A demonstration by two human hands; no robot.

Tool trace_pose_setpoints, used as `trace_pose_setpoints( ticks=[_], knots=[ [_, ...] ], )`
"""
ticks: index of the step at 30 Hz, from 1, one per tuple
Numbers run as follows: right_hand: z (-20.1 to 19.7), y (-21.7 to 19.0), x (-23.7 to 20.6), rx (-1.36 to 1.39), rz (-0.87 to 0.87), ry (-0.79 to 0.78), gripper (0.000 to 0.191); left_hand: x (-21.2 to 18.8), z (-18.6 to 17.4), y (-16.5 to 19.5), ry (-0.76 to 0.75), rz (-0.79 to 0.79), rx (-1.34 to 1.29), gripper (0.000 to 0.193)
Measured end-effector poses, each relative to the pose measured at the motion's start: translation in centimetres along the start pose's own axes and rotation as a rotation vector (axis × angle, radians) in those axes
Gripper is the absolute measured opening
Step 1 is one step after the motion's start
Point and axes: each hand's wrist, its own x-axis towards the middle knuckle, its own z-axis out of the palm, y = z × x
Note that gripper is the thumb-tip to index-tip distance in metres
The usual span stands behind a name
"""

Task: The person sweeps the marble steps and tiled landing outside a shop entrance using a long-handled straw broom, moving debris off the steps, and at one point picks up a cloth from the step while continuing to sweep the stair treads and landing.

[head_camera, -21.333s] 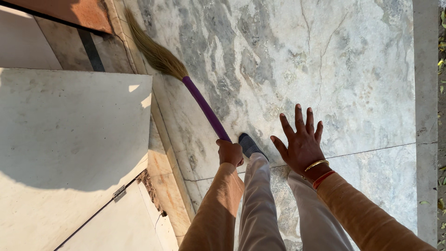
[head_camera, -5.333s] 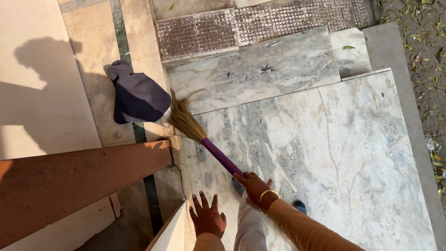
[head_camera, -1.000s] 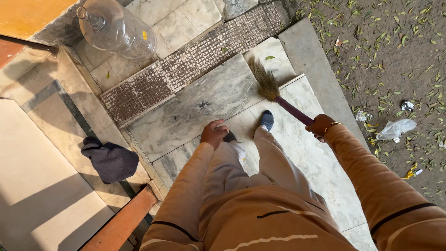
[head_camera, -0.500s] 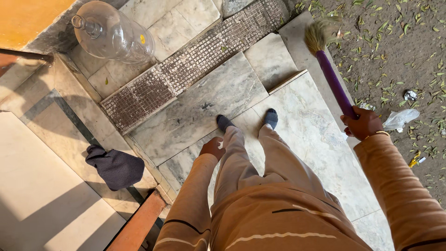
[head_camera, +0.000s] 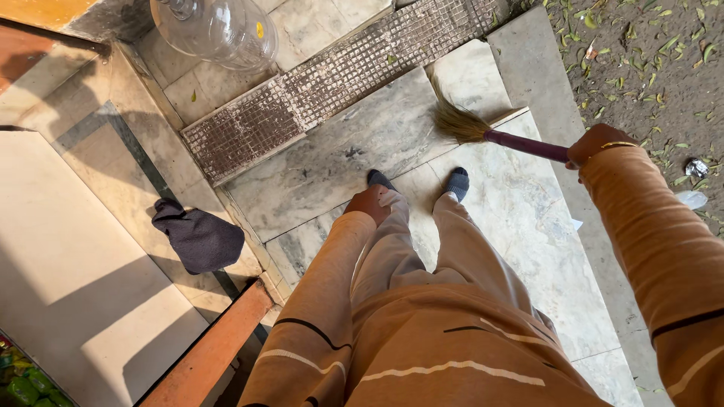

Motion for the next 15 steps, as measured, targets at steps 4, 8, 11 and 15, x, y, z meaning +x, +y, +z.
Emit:
trace_pose_setpoints(
  ticks=[4, 8, 11, 15],
  knots=[
    [-1.8, 0.1, 0.6, -0.097, -0.02, 0.187, 0.037, -0.8, -1.0, -1.4, 0.03, -0.034, -0.099, 0.053],
    [-2.6, 1.1, 1.1, -0.159, -0.086, 0.414, 0.046, -1.5, -0.8, -4.2, -0.009, -0.128, -0.099, 0.053],
    [-1.6, 1.8, 1.0, -0.082, -0.179, 0.546, 0.046, -1.6, -0.1, -6.0, -0.024, -0.166, -0.077, 0.054],
    [-0.6, 2.5, -1.2, -0.028, -0.355, 0.543, 0.04, -1.4, 1.3, -6.4, -0.098, -0.252, -0.038, 0.053]
  ],
)
